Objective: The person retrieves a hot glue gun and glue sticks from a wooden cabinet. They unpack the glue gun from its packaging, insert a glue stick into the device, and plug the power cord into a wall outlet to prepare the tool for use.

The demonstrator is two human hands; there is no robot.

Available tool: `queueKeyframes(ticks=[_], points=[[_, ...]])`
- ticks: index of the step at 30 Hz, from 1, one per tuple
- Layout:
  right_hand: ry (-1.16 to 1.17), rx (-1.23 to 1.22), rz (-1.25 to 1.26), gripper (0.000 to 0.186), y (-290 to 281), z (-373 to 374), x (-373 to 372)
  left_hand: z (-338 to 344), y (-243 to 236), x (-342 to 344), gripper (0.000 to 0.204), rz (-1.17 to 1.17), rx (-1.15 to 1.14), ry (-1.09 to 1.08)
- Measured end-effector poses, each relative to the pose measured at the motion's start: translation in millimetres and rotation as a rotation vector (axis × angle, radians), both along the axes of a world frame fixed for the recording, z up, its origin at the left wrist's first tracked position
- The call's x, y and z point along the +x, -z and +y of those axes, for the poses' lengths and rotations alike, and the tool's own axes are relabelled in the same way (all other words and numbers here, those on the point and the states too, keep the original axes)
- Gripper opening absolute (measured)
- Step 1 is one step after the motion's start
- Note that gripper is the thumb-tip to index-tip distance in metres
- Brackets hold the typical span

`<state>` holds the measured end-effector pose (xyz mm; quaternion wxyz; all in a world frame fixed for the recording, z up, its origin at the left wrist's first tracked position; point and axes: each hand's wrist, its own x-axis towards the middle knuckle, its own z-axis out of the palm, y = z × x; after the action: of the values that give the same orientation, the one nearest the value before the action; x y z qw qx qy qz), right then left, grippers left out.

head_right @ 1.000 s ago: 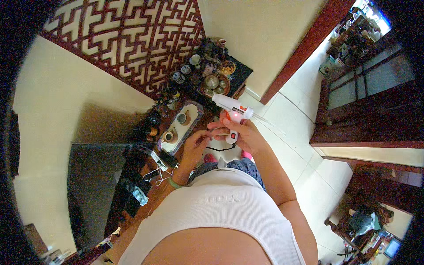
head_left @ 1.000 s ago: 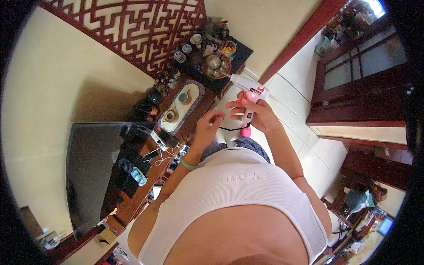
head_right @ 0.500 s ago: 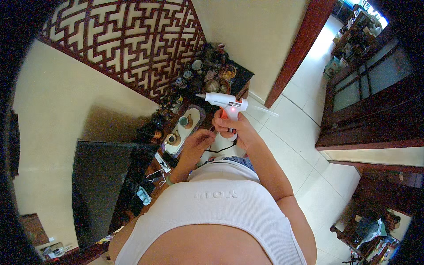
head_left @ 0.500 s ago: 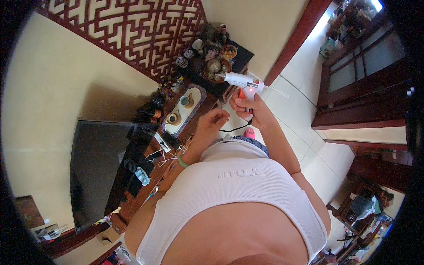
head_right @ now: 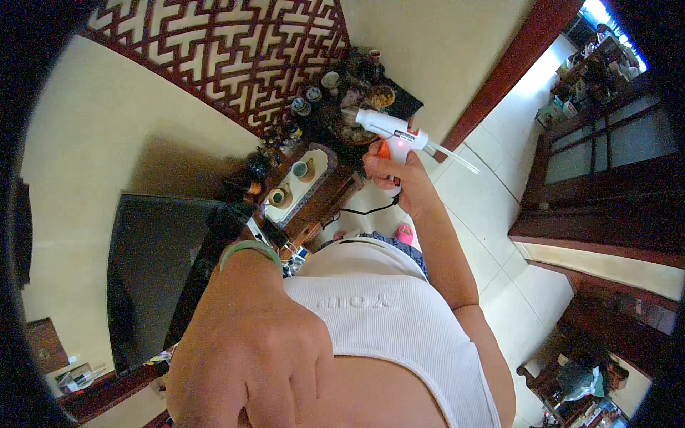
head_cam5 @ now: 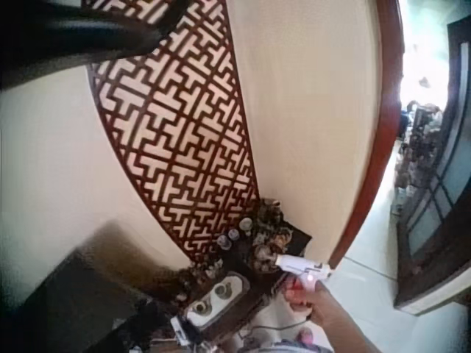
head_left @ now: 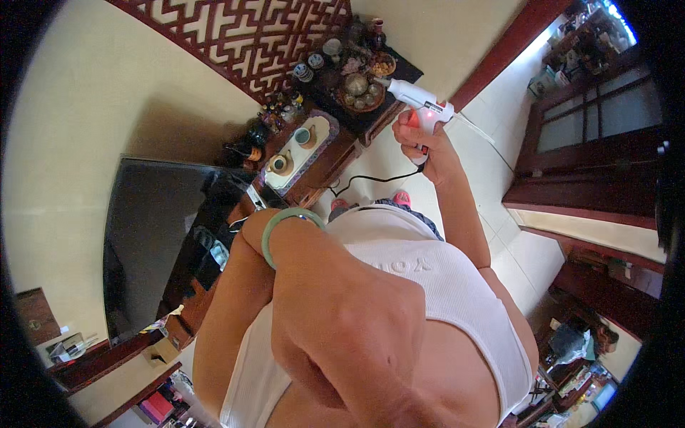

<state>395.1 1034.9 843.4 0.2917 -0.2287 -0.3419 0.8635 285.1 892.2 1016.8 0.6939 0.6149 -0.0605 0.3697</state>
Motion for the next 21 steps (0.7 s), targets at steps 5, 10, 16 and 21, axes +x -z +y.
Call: queueKeyframes(ticks=[5, 10, 16, 21], points=[[0.027, 0.04, -0.029, 0.02, 3, 3, 9, 2, 6, -2, 0.038, -0.05, 0.008, 0.052], [0.035, 0.026, 0.013, 0.017, 3, 2, 14, 2, 8, -7, 0.045, -0.078, 0.012, 0.084], [0.072, 0.009, -0.025, 0.018, 8, 1, 15, 2, 10, -11, 0.052, -0.1, 0.014, 0.093], [0.034, 0.037, 0.005, 0.02, 2, 1, 11, 2, 11, -16, 0.059, -0.112, 0.024, 0.078]])
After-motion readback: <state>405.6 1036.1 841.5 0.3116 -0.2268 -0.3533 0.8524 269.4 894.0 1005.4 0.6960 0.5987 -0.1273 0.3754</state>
